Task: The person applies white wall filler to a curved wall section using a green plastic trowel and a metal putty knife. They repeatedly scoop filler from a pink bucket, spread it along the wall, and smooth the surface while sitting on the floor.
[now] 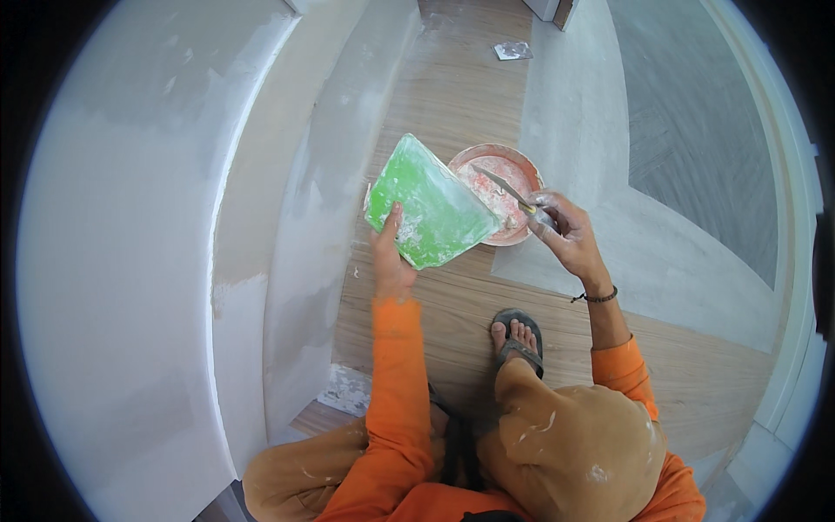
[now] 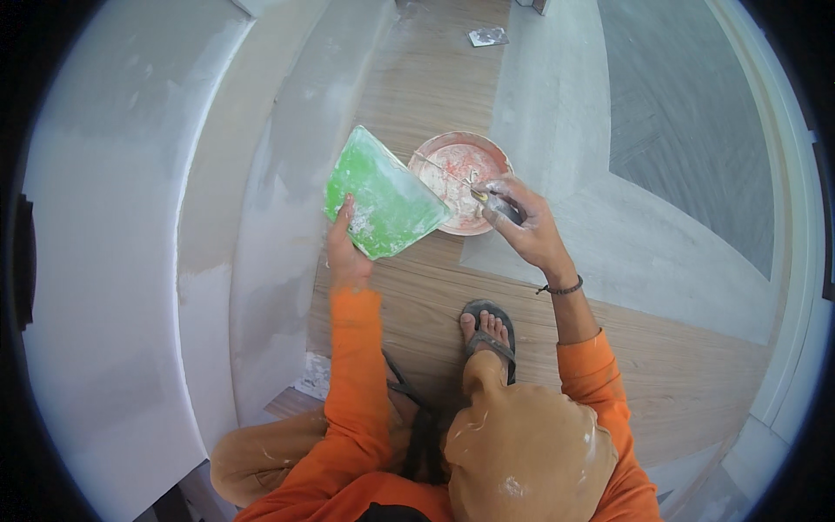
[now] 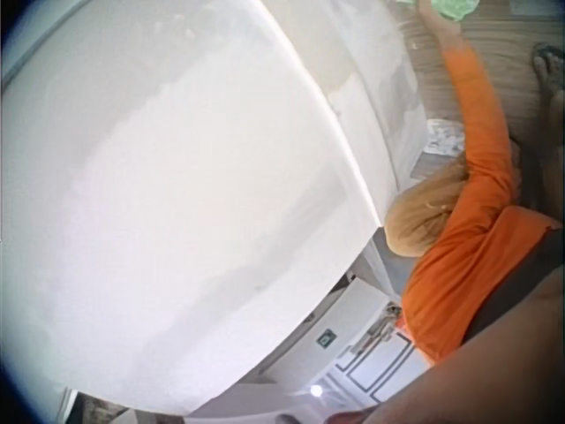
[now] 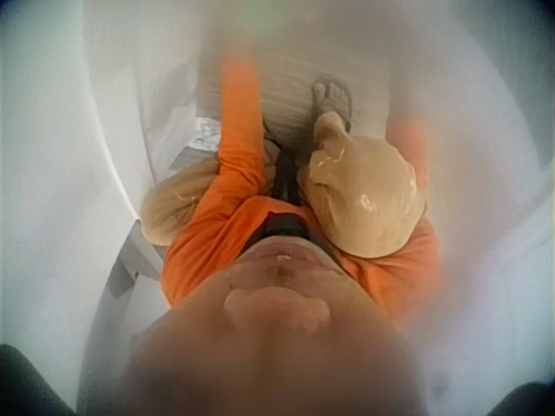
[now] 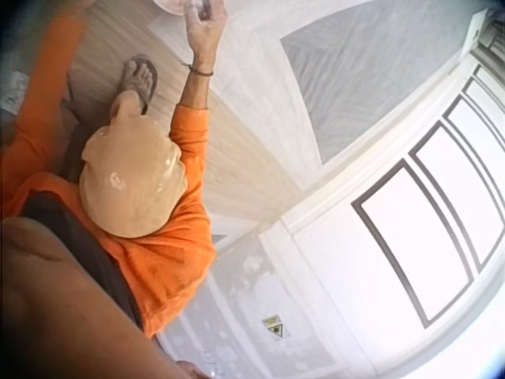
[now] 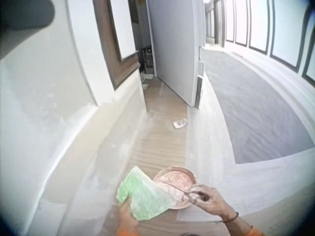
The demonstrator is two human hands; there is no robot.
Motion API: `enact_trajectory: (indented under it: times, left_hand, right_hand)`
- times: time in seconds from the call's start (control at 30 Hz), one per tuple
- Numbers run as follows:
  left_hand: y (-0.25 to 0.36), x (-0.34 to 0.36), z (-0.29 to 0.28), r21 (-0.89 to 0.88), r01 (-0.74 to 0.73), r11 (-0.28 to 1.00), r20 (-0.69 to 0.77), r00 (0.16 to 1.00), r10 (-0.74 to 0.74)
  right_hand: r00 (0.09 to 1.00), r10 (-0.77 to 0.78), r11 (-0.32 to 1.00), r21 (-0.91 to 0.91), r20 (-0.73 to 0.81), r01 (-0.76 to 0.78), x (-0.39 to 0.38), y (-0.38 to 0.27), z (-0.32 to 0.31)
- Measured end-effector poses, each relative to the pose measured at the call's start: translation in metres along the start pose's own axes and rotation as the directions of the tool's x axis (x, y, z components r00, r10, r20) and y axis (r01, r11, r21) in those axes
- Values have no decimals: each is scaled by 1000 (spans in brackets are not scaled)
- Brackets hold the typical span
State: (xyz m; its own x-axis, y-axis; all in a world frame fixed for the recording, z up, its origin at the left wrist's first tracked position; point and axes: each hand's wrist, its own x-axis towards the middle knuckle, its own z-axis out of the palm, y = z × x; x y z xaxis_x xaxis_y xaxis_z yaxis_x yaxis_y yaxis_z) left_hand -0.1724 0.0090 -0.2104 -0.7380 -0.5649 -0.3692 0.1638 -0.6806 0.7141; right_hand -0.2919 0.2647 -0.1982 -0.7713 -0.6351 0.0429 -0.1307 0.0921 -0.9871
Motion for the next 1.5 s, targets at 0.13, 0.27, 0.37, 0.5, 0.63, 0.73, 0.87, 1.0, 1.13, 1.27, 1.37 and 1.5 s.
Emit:
enact_trajectory:
  times: [0.13, 0.27, 0.37, 0.5, 0.63, 0.73, 0.87, 1.0, 1.13, 1.27, 1.37, 1.5]
  left_hand:
    - [10, -3, 5, -21, 19, 1000, 58, 998, -17]
    - [19, -7, 11, 20, -25, 999, 41, 999, 24]
    - [19, -8, 13, 6, -43, 999, 49, 998, 42]
    - [20, -4, 10, -1, -37, 999, 53, 998, 37]
    - [22, -4, 12, 0, -58, 998, 59, 997, 58]
    - [25, -6, 17, 35, -70, 997, 40, 997, 69]
    - [23, 0, 16, 46, -2, 999, 79, 997, -2]
    - [25, 0, 17, -33, 118, 992, 72, 991, -115]
    - [24, 2, 14, -66, 150, 986, 62, 987, -146]
    - [20, 4, 12, -29, 107, 994, 25, 994, -106]
    - [19, 6, 8, 18, 44, 999, -57, 997, -43]
    - [24, 17, -9, -3, -34, 999, -129, 991, 33]
  right_hand:
    - [999, -22, 986, 165, -38, 28, 5, 3, 1]
    - [998, -49, 974, 219, -30, 54, 4, -1, 6]
    - [1000, 2, 959, 282, -16, 2, 0, -10, 3]
    - [998, 19, 890, 454, 68, -48, 2, -18, -8]
    - [993, 99, 951, 289, 60, -112, -2, -27, -15]
    - [999, 24, 998, 50, -26, -23, -6, -31, -11]
    - [954, -297, 937, -198, -26, 287, 4, -28, -6]
    - [935, -351, 871, -351, 42, 343, 19, -35, -4]
    - [931, -351, 810, -467, 99, 355, 28, -28, -7]
    - [931, -362, 795, -507, 43, 333, 34, -13, -13]
    - [946, -312, 713, -635, 93, 297, 37, -1, -24]
    - [999, -45, 812, -582, 16, 46, 34, 31, -27]
